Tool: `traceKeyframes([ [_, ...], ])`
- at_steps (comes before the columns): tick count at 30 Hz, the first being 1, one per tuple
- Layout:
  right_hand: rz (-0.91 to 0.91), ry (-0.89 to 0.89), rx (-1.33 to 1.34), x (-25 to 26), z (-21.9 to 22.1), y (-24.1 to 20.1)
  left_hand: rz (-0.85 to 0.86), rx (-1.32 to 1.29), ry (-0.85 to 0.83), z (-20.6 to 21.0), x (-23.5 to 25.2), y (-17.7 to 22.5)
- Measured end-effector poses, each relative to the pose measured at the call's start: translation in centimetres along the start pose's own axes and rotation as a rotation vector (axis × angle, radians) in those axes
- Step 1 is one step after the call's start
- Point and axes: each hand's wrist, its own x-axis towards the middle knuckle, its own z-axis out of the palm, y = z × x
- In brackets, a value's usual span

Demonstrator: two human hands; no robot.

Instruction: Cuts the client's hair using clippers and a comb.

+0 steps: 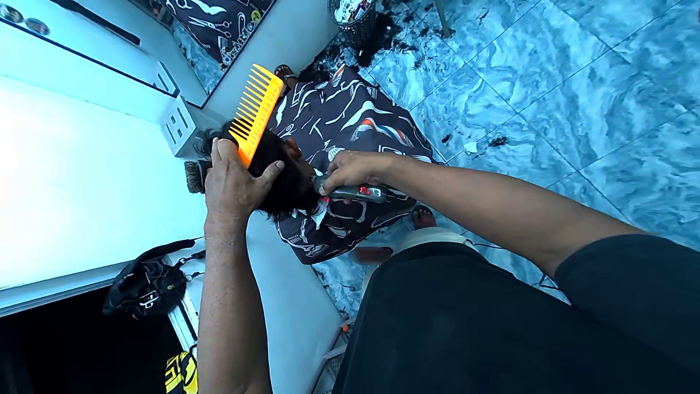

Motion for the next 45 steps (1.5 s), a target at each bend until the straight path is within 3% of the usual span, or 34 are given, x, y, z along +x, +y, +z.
traceKeyframes([
  [3, -0.106, -0.066, 0.112, 0.2, -0.1, 0.2, -0.006, -0.010, 0.000, -0.1, -0.2, 0.1],
  [6, 0.017, -0.034, 0.013, 0.2, 0.3, -0.1, -0.014, -0.003, -0.001, -0.1, -0.3, -0.1],
  [10, -0.191, -0.109, 0.270, 0.1, 0.4, -0.4, -0.013, -0.014, 0.007, 0.0, -0.4, 0.0],
  [14, -0.039, -0.014, -0.011, -0.4, 0.5, -0.7, -0.007, -0.013, 0.009, 0.0, -0.4, -0.2],
  [19, -0.227, -0.084, 0.252, -0.2, 0.2, -1.7, -0.005, -0.009, -0.002, -0.1, -0.4, -0.2],
  [23, -0.039, 0.010, -0.083, -0.5, 0.4, -1.7, 0.007, -0.019, -0.012, -0.2, -0.3, -0.4],
  [27, -0.174, -0.039, 0.178, -0.5, 0.3, -2.6, 0.011, -0.017, -0.011, 0.0, -0.4, -0.6],
  [31, -0.091, -0.027, -0.074, -0.7, 0.0, -3.0, 0.020, -0.027, -0.013, -0.1, -0.5, -0.7],
  [35, -0.203, -0.127, 0.146, -0.6, -0.7, -4.1, 0.018, -0.014, -0.006, 0.1, -0.7, -0.8],
  [39, 0.138, -0.056, -0.262, -0.6, -1.6, -4.1, 0.017, -0.031, -0.019, -0.1, -0.7, -1.0],
  [41, 0.239, -0.055, -0.278, -0.1, -2.2, -3.3, 0.028, -0.040, -0.012, 0.0, -0.7, -1.1],
  [45, 0.147, -0.078, -0.143, 0.7, -2.5, -2.9, 0.040, -0.046, -0.014, -0.1, -0.7, -1.3],
])
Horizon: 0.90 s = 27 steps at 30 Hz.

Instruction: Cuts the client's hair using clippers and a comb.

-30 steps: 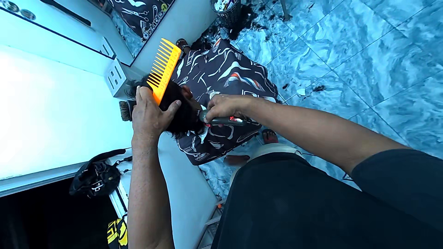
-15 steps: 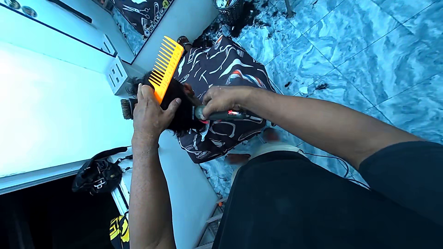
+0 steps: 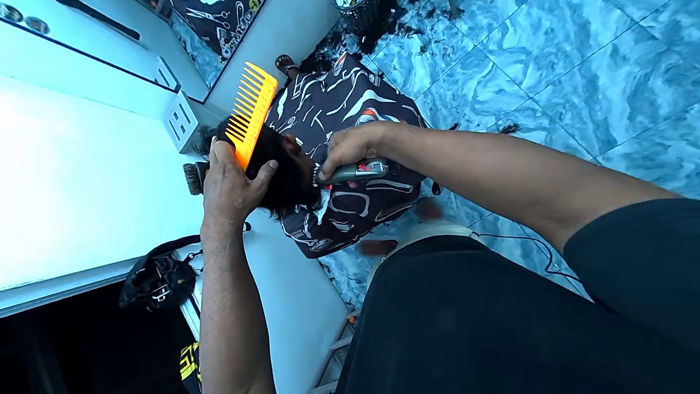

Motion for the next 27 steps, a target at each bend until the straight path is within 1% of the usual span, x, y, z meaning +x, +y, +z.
traceKeyframes([
  [2, -0.075, -0.034, 0.056, 0.4, 0.1, 0.4, 0.006, -0.002, -0.002, 0.0, 0.1, -0.1],
  [5, -0.057, -0.052, 0.043, 0.8, 0.2, 0.8, 0.005, -0.001, -0.008, -0.1, 0.0, -0.1],
  [9, -0.211, -0.144, 0.180, 0.9, 0.1, 1.4, -0.007, -0.004, -0.001, 0.0, -0.1, 0.2],
  [12, -0.064, -0.085, 0.094, 0.7, 0.4, 0.9, -0.035, -0.008, 0.019, -0.1, -0.2, 0.6],
  [13, -0.052, -0.075, 0.095, 0.7, 0.4, 0.8, -0.042, -0.013, 0.020, -0.1, -0.2, 0.7],
  [14, -0.092, -0.078, 0.134, 0.7, 0.3, 0.7, -0.041, -0.020, 0.023, -0.1, -0.2, 0.8],
  [16, -0.249, -0.130, 0.248, 0.8, 0.0, 0.6, -0.041, -0.026, 0.028, 0.0, -0.2, 0.8],
  [17, -0.288, -0.155, 0.266, 0.8, 0.0, 0.4, -0.040, -0.024, 0.030, 0.0, -0.3, 0.7],
  [18, -0.277, -0.152, 0.235, 0.7, 0.1, 0.2, -0.037, -0.021, 0.032, 0.0, -0.3, 0.5],
  [21, -0.095, -0.069, 0.008, 0.5, 0.4, 0.0, -0.037, -0.018, 0.029, 0.0, -0.3, 0.4],
  [22, -0.086, -0.060, 0.005, 0.5, 0.3, 0.0, -0.034, -0.015, 0.030, 0.1, -0.3, 0.4],
  [23, -0.126, -0.069, 0.059, 0.5, 0.2, 0.0, -0.034, -0.013, 0.028, 0.1, -0.2, 0.3],
  [25, -0.261, -0.126, 0.211, 0.5, -0.1, -0.3, -0.042, -0.015, 0.025, 0.1, -0.3, 0.4],
  [26, -0.287, -0.143, 0.238, 0.3, -0.2, -0.6, -0.044, -0.014, 0.025, 0.1, -0.3, 0.4],
  [27, -0.272, -0.130, 0.211, 0.2, -0.1, -0.8, -0.046, -0.011, 0.023, 0.1, -0.4, 0.4],
])
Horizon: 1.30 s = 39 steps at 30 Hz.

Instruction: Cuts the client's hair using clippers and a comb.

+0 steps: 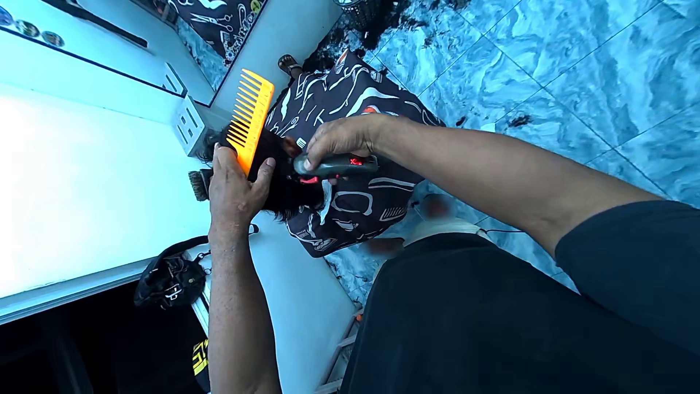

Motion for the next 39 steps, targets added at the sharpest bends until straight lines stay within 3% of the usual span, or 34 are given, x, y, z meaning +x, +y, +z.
traceKeyframes([
  [3, 0.129, 0.061, -0.156, -0.4, 0.1, -0.1, 0.004, 0.001, -0.001, 0.0, 0.0, 0.2],
  [7, -0.087, -0.025, -0.057, -1.0, 1.3, -0.6, -0.019, -0.031, -0.010, 0.0, -0.2, 0.3],
  [9, -0.061, -0.003, -0.181, -2.7, 2.3, 1.2, -0.006, -0.088, 0.013, -0.7, -0.9, 0.1],
  [11, -0.021, 0.006, -0.084, -6.4, 2.3, 6.1, -0.036, -0.095, 0.090, -1.8, -2.8, 0.4],
  [14, -0.035, 0.044, 0.377, -14.7, 1.0, 15.9, -0.158, 0.046, 0.222, -3.3, -6.4, 3.1],
  [17, -0.031, 0.194, 0.756, -20.9, -1.3, 24.3, -0.137, 0.023, 0.054, -1.9, -8.1, 6.1],
  [20, -0.098, 0.386, 0.900, -24.2, -3.4, 27.5, -0.061, -0.040, -0.178, 2.7, -7.9, 3.4],
  [24, -0.095, 0.548, 0.916, -26.4, -5.0, 27.4, 0.055, 0.141, -0.357, 6.7, -14.1, -6.8],
  [27, -0.055, 0.578, 0.831, -25.9, -5.2, 26.0, 0.136, 0.149, -0.176, 8.6, -22.9, -14.7],
  [29, -0.022, 0.582, 0.653, -23.9, -4.3, 23.5, 0.038, 0.069, 0.069, 8.7, -26.7, -16.2],
  [32, -0.023, 0.533, 0.327, -17.9, -2.2, 19.4, -0.154, 0.000, 0.459, 5.7, -23.7, -11.6],
  [34, -0.091, 0.492, 0.125, -12.8, 0.0, 15.8, -0.108, -0.054, 0.622, 3.3, -18.5, -7.8],
  [37, -0.196, 0.451, -0.021, -6.3, 3.5, 9.9, -0.001, -0.121, 0.545, 0.2, -10.8, -3.1],
  [39, -0.125, 0.416, 0.016, -4.1, 5.1, 7.5, 0.089, -0.186, 0.426, -1.0, -6.7, -1.6],
])
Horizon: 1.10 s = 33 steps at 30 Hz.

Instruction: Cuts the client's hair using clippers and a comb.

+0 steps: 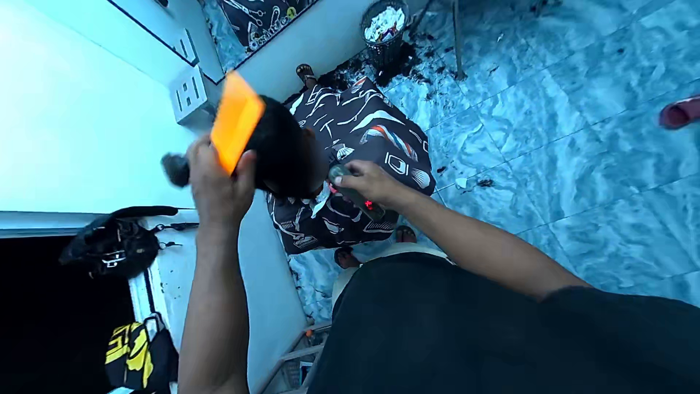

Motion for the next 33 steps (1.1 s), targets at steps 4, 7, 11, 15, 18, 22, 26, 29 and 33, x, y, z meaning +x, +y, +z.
traceKeyframes([
  [4, 0.305, 0.001, -0.230, -0.5, 2.1, -1.7, 0.031, 0.048, -0.302, 1.1, 3.9, -0.1],
  [7, 0.331, 0.080, -0.423, -0.6, 3.2, -1.9, 0.068, 0.127, -0.450, 1.3, 4.3, -0.1],
  [11, 0.270, 0.177, -0.340, -0.6, 5.1, -2.4, 0.103, 0.134, -0.444, 2.0, 4.0, -0.4],
  [15, 0.327, 0.277, -0.226, -1.1, 7.1, -2.3, 0.158, 0.077, -0.391, 3.1, 4.1, -1.3],
  [18, 0.265, 0.291, -0.168, -1.0, 7.7, -1.7, 0.170, 0.062, -0.390, 3.3, 4.3, -1.3],
  [22, 0.215, 0.297, -0.169, -0.7, 8.0, -1.1, 0.177, 0.062, -0.392, 3.4, 4.8, -1.4],
  [26, 0.079, 0.275, -0.141, -0.1, 7.9, -0.9, 0.183, 0.061, -0.389, 3.7, 5.1, -1.4],
  [29, 0.099, 0.248, -0.171, 0.1, 7.7, -0.6, 0.168, 0.086, -0.412, 3.6, 5.2, -1.2],
  [33, 0.076, 0.241, -0.139, 0.5, 7.3, -0.5, 0.167, 0.103, -0.409, 3.8, 5.5, -1.4],
])
